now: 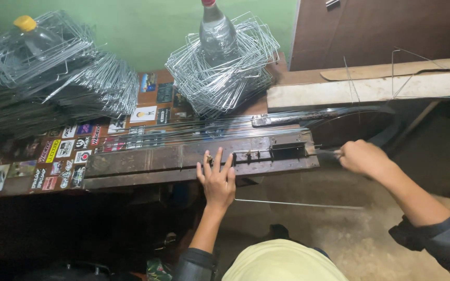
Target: Shaping thin metal wires into rectangular frames using a manual bending tool.
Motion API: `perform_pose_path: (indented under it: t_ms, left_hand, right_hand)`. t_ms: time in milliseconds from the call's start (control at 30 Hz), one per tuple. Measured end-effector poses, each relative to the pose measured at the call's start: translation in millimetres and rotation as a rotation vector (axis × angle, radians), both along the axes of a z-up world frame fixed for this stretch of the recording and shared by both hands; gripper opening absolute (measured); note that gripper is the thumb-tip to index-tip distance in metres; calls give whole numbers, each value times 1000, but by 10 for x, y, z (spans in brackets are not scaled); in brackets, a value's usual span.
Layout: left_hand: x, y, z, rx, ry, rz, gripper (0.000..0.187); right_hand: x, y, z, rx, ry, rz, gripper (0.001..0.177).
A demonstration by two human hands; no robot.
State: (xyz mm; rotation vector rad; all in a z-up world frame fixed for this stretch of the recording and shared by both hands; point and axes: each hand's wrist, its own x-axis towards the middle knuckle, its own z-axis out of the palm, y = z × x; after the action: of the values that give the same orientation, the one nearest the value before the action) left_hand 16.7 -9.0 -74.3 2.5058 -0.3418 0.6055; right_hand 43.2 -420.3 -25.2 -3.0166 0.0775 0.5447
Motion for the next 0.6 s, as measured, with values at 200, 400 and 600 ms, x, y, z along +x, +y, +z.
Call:
perform_pose_path:
  t_ms: [200,400,600]
  left_hand:
    - [-42,94,36,-36,34,-90,41]
    - [-145,241,-38,-89,-32,-173,47]
    - [-218,190,90,21,-143,-110,41]
  right_hand:
    - [-385,356,-290,380,489,307,39]
    - [-625,475,-479,572,713,244,33]
    - [-647,395,-130,406,410,359,20]
